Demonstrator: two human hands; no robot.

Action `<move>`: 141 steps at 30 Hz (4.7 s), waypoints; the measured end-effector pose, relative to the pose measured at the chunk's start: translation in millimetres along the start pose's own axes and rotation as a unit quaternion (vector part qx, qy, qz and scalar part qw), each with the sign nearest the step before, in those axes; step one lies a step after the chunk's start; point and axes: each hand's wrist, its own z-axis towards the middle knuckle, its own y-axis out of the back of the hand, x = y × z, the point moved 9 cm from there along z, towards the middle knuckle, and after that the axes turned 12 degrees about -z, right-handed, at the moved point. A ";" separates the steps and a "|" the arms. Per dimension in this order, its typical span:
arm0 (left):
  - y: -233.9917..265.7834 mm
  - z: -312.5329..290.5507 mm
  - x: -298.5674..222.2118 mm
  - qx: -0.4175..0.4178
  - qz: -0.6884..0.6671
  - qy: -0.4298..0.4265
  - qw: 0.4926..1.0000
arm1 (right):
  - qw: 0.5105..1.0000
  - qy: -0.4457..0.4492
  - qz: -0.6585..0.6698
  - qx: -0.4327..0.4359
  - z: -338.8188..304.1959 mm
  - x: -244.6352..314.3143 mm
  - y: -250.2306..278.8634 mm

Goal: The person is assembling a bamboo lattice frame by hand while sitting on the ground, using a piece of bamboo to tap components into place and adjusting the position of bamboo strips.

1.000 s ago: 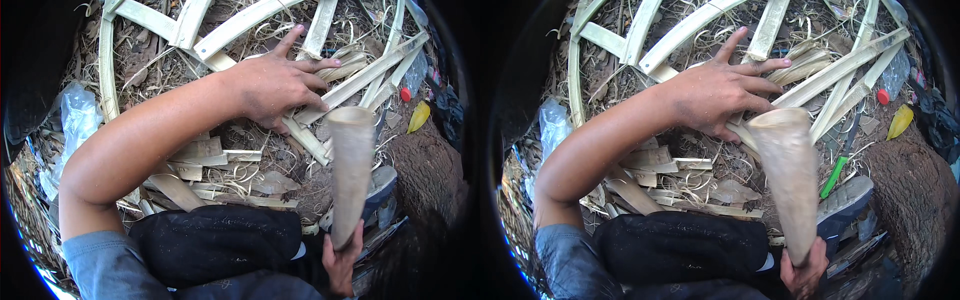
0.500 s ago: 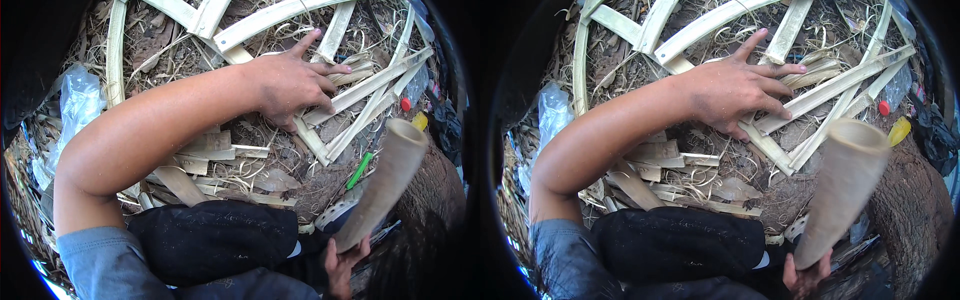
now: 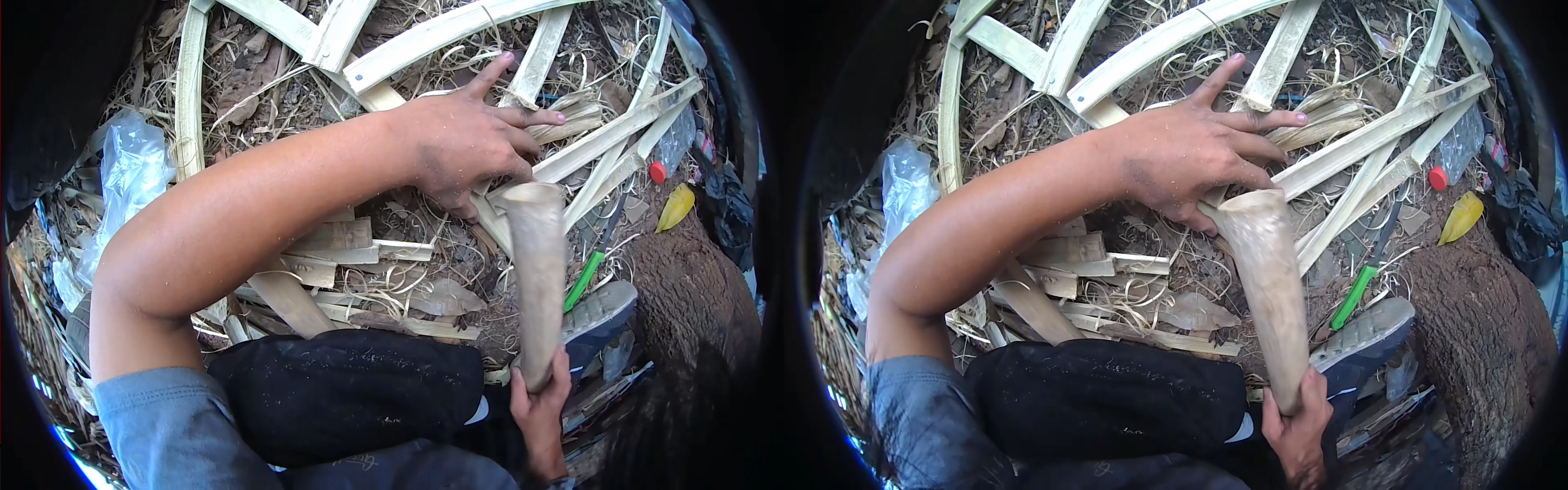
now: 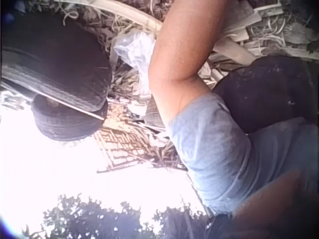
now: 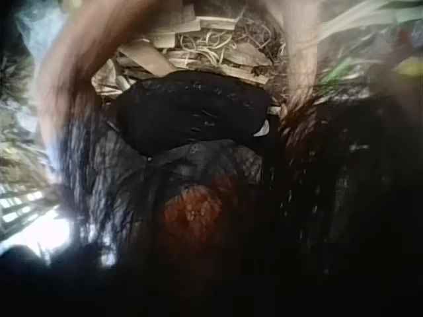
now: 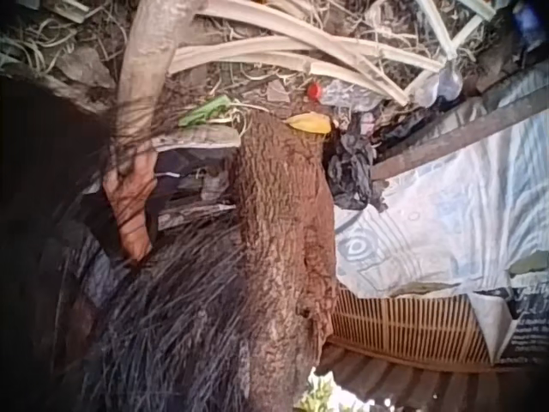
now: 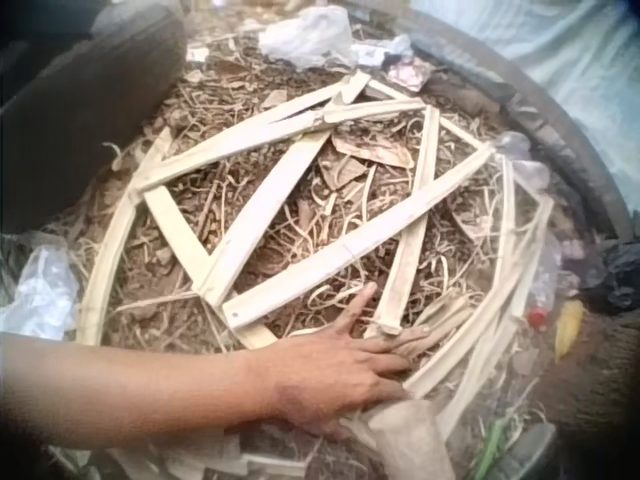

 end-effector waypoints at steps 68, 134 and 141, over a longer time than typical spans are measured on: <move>1.8 3.8 -18.9 0.009 0.043 -0.036 0.998 | 0.999 -0.014 -0.042 0.006 19.1 11.4 -8.8; 1.2 14.4 -8.3 0.064 0.041 -0.115 0.990 | 0.992 -0.073 -0.068 0.075 -14.0 -6.2 -17.7; 1.2 13.4 -7.4 0.062 0.018 -0.102 0.993 | 0.997 -0.064 -0.030 0.038 -3.6 -6.0 -21.5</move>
